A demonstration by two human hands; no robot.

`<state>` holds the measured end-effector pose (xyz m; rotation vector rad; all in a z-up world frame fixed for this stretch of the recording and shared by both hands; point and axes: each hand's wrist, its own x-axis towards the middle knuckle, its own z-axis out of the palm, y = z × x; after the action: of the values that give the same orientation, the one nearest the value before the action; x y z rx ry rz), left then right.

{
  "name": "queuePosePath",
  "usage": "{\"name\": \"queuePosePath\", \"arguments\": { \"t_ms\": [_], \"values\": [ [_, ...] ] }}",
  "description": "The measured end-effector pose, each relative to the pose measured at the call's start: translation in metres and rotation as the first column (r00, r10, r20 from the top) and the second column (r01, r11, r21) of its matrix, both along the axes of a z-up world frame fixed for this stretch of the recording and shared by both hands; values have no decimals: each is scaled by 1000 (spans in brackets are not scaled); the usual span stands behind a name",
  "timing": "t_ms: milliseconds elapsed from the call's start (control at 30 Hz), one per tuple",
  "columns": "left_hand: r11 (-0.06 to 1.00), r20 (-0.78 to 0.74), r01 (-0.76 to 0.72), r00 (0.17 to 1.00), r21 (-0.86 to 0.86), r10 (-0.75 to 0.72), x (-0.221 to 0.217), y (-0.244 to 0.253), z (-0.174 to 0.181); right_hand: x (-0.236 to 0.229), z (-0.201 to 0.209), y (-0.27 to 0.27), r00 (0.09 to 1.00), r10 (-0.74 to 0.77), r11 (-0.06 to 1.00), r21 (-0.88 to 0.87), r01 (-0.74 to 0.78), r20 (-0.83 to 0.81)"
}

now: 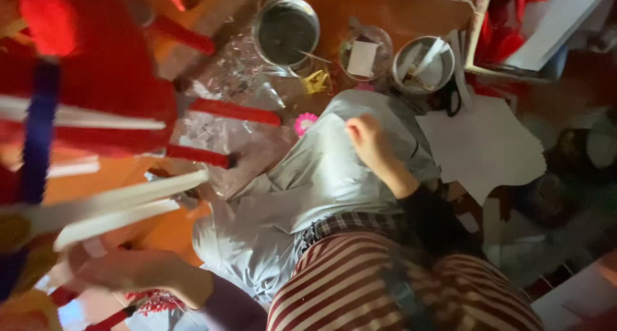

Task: The person is decorating and assembling paper horse-shaped lanterns by applying paper pieces and glue.

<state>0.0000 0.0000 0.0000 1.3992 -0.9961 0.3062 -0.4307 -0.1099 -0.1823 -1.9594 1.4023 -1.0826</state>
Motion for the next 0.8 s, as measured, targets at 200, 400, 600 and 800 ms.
{"name": "queuePosePath", "arguments": {
  "t_ms": [200, 400, 600, 800],
  "values": [
    [264, -141, 301, 860, 916, -491, -64, 20, -65, -112, -63, -53, 914, -404, 909, 97, 405, -31],
    [-34, -237, 243, 889, 969, -392, -50, 36, -97, -213, -165, -106, 859, -511, 827, 291, 481, 31],
    [83, -217, 285, 862, 955, -458, -65, 19, -82, -204, -166, -122, 905, -223, 913, 247, 323, -362],
    [40, -268, 320, 848, 946, -457, -76, 14, -77, -200, -201, -131, 911, -153, 948, 205, 245, -383]
  ]
}}
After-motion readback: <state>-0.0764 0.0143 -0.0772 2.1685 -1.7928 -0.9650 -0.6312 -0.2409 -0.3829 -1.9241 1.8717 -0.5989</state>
